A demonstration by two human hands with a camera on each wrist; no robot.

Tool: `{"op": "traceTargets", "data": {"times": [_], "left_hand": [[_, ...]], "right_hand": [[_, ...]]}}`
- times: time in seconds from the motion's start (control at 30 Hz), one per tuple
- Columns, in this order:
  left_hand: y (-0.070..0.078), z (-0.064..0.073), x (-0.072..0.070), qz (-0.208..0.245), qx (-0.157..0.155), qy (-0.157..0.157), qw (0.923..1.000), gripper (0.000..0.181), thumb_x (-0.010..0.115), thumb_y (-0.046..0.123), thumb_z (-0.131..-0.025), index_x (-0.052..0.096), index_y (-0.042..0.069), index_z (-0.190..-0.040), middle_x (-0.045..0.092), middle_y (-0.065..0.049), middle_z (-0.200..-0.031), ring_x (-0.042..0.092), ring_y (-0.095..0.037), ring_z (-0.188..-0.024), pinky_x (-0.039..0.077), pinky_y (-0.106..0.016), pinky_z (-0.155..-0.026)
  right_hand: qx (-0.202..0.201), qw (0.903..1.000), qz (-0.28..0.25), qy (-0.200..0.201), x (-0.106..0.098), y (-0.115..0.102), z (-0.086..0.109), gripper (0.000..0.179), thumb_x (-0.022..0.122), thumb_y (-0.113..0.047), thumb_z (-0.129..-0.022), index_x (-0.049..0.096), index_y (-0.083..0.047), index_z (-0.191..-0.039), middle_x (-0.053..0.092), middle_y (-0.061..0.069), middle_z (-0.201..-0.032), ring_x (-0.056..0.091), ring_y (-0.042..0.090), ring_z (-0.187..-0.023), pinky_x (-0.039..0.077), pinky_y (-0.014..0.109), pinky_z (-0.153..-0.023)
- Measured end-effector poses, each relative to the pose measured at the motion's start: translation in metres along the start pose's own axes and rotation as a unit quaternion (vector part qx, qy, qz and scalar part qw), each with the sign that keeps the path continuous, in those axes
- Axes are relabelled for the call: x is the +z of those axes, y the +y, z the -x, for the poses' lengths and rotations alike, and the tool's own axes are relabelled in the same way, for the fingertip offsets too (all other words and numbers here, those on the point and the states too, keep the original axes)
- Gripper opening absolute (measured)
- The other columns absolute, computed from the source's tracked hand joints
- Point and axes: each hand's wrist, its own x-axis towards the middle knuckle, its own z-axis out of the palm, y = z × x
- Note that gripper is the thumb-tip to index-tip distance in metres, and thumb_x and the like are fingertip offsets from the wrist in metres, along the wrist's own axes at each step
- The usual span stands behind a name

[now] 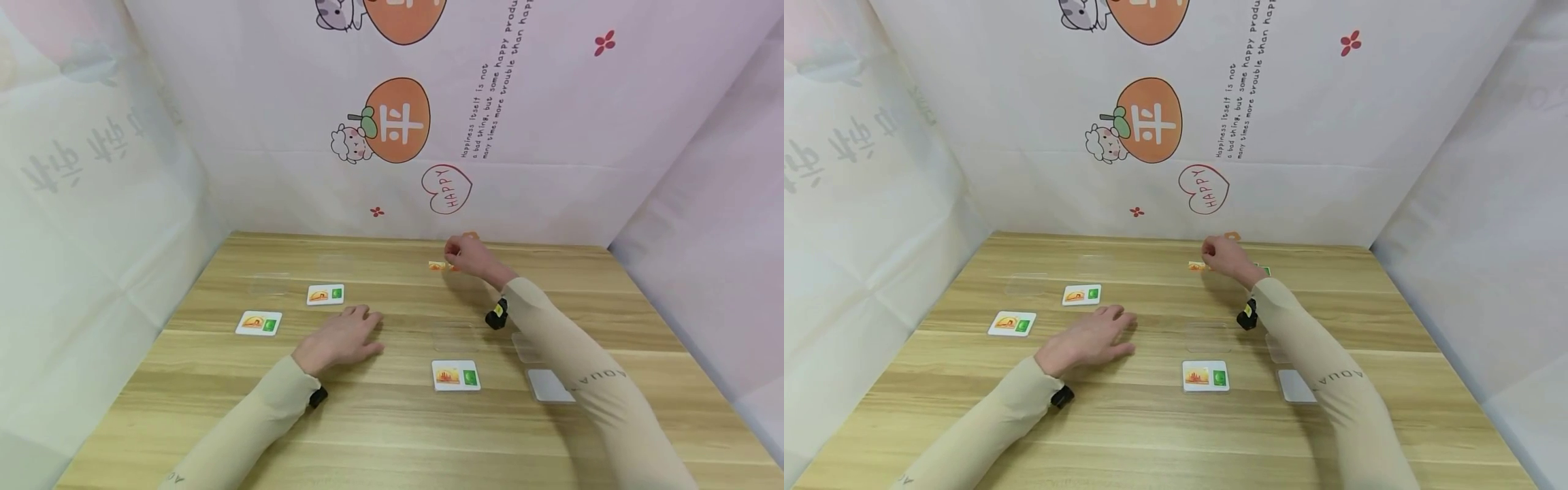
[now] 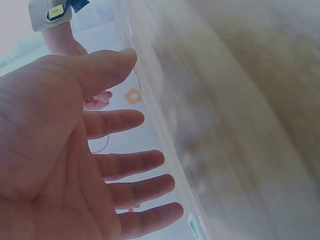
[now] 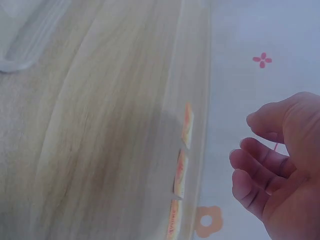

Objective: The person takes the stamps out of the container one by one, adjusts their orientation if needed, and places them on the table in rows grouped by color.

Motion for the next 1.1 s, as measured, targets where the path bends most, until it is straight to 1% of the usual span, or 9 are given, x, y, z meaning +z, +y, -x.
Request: {"op": "traceTargets", "data": {"times": [0.13,0.23,0.4,0.5,0.63,0.7,0.87,1.0,1.1], "left_hand": [[0.003,-0.003,-0.002,-0.007,0.011,0.008,0.9999,0.061,0.054,0.049,-0.097,0.042,0.017,-0.148,0.041,-0.016,-0.151,0.041,-0.035,-0.138,0.036,-0.053,-0.11],[0.006,-0.005,-0.003,-0.008,0.018,0.009,0.9998,0.06,0.054,0.048,-0.097,0.042,0.017,-0.147,0.042,-0.016,-0.15,0.041,-0.035,-0.138,0.037,-0.054,-0.109],[0.009,-0.006,-0.002,-0.019,0.024,0.014,0.9994,0.058,0.054,0.048,-0.097,0.043,0.017,-0.145,0.045,-0.015,-0.147,0.044,-0.034,-0.136,0.041,-0.052,-0.106],[0.012,-0.007,-0.001,-0.022,0.029,0.017,0.9992,0.058,0.054,0.048,-0.098,0.043,0.017,-0.145,0.045,-0.014,-0.146,0.044,-0.032,-0.135,0.041,-0.05,-0.107],[0.016,-0.009,0.0,-0.02,0.039,0.021,0.9988,0.058,0.054,0.048,-0.097,0.043,0.018,-0.146,0.046,-0.012,-0.146,0.045,-0.031,-0.135,0.042,-0.049,-0.107],[0.018,-0.01,0.0,-0.021,0.044,0.025,0.9985,0.059,0.054,0.048,-0.097,0.043,0.017,-0.146,0.047,-0.012,-0.145,0.046,-0.031,-0.133,0.043,-0.048,-0.105],[0.02,-0.012,0.004,-0.024,0.048,0.023,0.9983,0.058,0.053,0.048,-0.098,0.042,0.018,-0.146,0.047,-0.012,-0.143,0.048,-0.031,-0.132,0.043,-0.048,-0.105],[0.023,-0.016,0.005,-0.02,0.049,0.024,0.9983,0.058,0.052,0.048,-0.098,0.041,0.018,-0.147,0.046,-0.013,-0.146,0.046,-0.032,-0.134,0.041,-0.05,-0.107],[0.028,-0.021,0.003,-0.03,0.059,0.029,0.9974,0.057,0.052,0.048,-0.098,0.042,0.018,-0.146,0.047,-0.012,-0.146,0.046,-0.03,-0.135,0.042,-0.048,-0.107]], "right_hand": [[-0.003,1.0,-0.003,0.002,-0.003,-0.002,0.005,0.011,0.058,-0.01,-0.092,0.065,-0.002,-0.096,0.068,0.012,-0.088,0.059,0.021,-0.078,0.049,0.035,-0.07],[0.005,0.9999,-0.01,-0.001,-0.005,-0.004,0.009,0.014,0.059,-0.011,-0.093,0.066,-0.002,-0.1,0.069,0.012,-0.089,0.061,0.022,-0.079,0.05,0.035,-0.07],[0.019,0.9997,-0.013,-0.012,-0.009,-0.009,0.016,0.019,0.059,-0.013,-0.095,0.066,0.0,-0.107,0.069,0.013,-0.096,0.064,0.023,-0.085,0.052,0.039,-0.075],[0.01,0.9998,-0.015,-0.007,-0.012,-0.012,0.024,0.019,0.06,-0.013,-0.095,0.066,0.001,-0.106,0.068,0.014,-0.096,0.065,0.026,-0.087,0.053,0.042,-0.078],[-0.002,0.9997,-0.024,0.004,-0.015,-0.013,0.034,0.016,0.061,-0.012,-0.094,0.066,0.0,-0.103,0.068,0.015,-0.096,0.064,0.027,-0.088,0.053,0.043,-0.079],[-0.001,0.9997,-0.024,0.007,-0.016,-0.013,0.038,0.017,0.061,-0.013,-0.094,0.066,-0.001,-0.104,0.068,0.015,-0.096,0.064,0.027,-0.088,0.053,0.044,-0.079],[-0.002,0.9997,-0.018,0.014,-0.018,-0.013,0.048,0.018,0.063,-0.014,-0.094,0.066,-0.001,-0.106,0.069,0.015,-0.098,0.064,0.028,-0.089,0.053,0.045,-0.08],[-0.003,0.9997,-0.023,0.011,-0.019,-0.01,0.056,0.02,0.063,-0.013,-0.093,0.066,0.0,-0.108,0.068,0.016,-0.099,0.064,0.027,-0.089,0.052,0.044,-0.079],[-0.002,0.9994,-0.035,0.005,-0.022,-0.007,0.062,0.022,0.062,-0.013,-0.094,0.065,0.001,-0.111,0.068,0.017,-0.101,0.063,0.027,-0.089,0.052,0.044,-0.079]]}}
